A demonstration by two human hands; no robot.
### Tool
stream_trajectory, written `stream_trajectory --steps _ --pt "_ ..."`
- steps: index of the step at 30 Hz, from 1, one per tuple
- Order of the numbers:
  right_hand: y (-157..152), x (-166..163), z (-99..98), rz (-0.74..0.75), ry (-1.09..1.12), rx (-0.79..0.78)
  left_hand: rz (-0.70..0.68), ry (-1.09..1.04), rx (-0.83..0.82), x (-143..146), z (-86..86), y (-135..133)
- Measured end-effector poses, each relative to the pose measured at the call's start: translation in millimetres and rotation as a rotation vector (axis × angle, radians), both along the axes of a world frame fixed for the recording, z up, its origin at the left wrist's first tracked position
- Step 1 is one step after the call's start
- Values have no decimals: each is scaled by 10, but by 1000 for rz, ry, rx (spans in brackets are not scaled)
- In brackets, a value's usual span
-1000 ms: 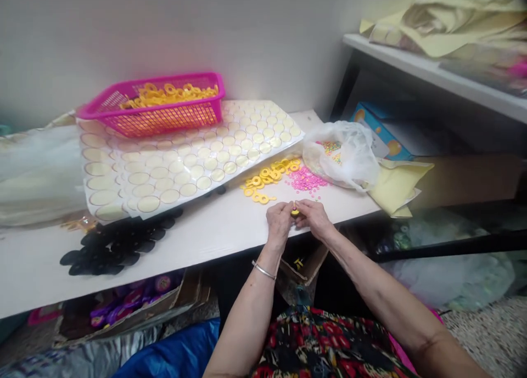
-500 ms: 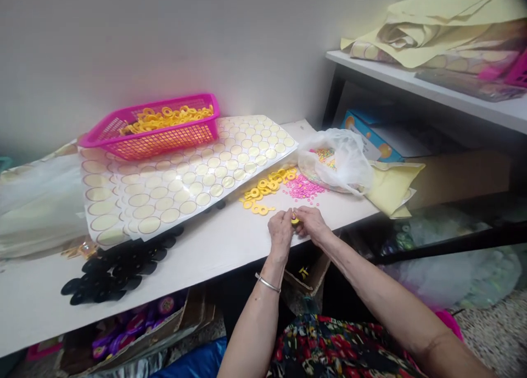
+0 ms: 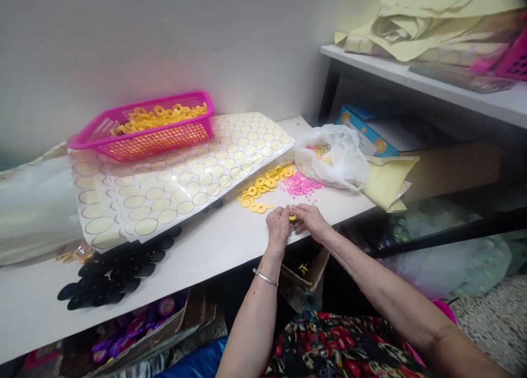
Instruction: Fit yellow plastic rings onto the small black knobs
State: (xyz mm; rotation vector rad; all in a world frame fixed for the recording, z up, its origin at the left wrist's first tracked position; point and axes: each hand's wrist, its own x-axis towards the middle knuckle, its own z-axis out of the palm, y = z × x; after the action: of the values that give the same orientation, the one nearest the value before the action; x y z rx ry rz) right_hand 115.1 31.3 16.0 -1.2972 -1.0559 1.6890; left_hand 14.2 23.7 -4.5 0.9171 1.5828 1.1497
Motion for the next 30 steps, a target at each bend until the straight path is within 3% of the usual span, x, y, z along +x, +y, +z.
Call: stream_trajectory --steps 5,10,17,22,30 --pt "26 78 73 130 -13 55 -174 24 -49 -136 149 84" --pt "93 83 104 131 -24 11 -247 268 42 -207 207 179" --pt "91 57 31 83 -46 30 -137 4 23 -133 9 181" --pt "60 43 88 94 -45 35 -104 1 51 -113 27 130" --pt "-154 88 183 102 -63 124 -457 -205 160 -304 239 -271"
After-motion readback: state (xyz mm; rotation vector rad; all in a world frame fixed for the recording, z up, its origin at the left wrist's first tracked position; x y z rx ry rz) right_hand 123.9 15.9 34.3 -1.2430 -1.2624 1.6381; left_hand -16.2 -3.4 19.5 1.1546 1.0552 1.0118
